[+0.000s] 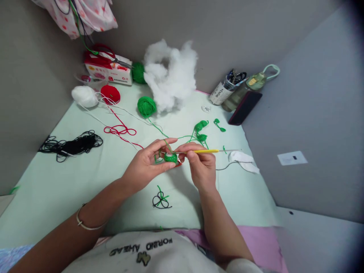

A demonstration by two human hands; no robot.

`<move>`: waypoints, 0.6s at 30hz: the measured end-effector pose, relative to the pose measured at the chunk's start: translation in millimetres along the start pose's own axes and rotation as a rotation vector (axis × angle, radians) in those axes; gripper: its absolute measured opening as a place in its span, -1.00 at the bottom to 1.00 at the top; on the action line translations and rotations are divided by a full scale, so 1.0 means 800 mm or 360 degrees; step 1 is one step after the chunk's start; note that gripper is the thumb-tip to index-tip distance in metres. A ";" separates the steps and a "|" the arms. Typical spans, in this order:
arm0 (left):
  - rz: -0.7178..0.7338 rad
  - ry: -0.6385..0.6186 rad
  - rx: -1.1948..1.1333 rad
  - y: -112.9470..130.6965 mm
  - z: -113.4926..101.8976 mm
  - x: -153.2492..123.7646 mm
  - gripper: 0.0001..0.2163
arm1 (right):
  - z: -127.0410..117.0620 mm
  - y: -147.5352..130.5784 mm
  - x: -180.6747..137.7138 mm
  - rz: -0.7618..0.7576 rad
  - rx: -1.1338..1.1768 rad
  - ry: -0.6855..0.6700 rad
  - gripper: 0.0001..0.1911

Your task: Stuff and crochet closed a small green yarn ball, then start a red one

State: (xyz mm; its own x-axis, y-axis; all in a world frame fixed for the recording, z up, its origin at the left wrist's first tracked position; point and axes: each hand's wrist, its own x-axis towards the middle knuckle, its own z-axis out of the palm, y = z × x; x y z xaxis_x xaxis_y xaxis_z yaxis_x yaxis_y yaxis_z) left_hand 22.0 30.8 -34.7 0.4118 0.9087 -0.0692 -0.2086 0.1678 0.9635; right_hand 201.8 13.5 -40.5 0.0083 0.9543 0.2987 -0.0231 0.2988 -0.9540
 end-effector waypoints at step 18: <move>-0.0042 -0.0086 0.0160 0.007 -0.008 0.000 -0.53 | -0.011 -0.009 0.001 -0.0044 -0.0001 -0.0193 -0.79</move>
State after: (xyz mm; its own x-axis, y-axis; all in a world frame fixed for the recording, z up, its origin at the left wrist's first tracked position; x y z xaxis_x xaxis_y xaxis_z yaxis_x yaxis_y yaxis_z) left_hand 15.0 34.6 -31.2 0.4641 0.8819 -0.0836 -0.1082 0.1501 0.9827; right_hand 210.4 11.7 -33.3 -0.1120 0.9388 0.3257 -0.0238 0.3251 -0.9454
